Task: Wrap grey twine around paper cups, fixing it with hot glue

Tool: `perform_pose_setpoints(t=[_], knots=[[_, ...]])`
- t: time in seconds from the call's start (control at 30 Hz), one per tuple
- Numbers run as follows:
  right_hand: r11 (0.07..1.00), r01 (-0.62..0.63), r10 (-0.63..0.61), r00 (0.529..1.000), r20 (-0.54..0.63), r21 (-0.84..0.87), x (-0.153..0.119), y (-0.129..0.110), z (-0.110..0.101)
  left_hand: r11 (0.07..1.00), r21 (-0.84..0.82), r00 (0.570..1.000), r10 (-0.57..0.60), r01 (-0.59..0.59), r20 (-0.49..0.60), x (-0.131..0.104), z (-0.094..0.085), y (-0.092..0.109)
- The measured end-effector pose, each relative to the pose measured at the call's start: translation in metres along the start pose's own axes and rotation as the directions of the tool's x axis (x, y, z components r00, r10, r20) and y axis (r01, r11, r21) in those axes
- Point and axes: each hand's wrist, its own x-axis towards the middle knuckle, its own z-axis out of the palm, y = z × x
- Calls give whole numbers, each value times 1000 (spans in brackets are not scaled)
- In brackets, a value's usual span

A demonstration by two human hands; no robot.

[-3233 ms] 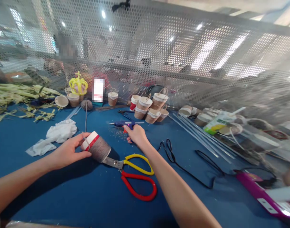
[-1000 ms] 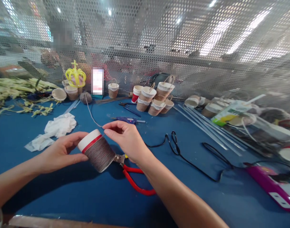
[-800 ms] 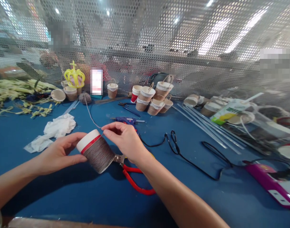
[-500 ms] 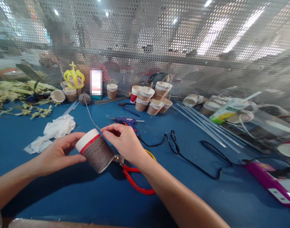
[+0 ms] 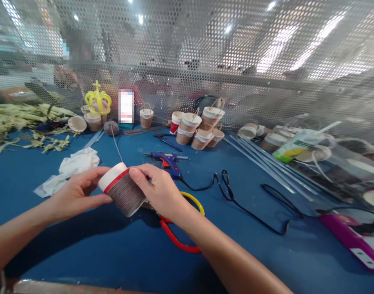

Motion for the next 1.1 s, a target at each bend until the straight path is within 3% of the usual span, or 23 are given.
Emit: perform_pose_setpoints(t=[0.3,0.43,0.63,1.1], knots=[[988,-62,23,966,259,142,0,9,2,999,45,999,29,-27,-38,3,-3,-3],[986,-112,81,970,229,126,1,11,7,999,37,1000,25,-25,-11,4,-3,-2],[995,-95,98,987,126,-34,0,5,12,999,-45,1000,-9,8,-20,5,-2,0],[990,-94,106,989,108,-109,0,2,15,990,-118,997,-79,75,-24,4,1,0]])
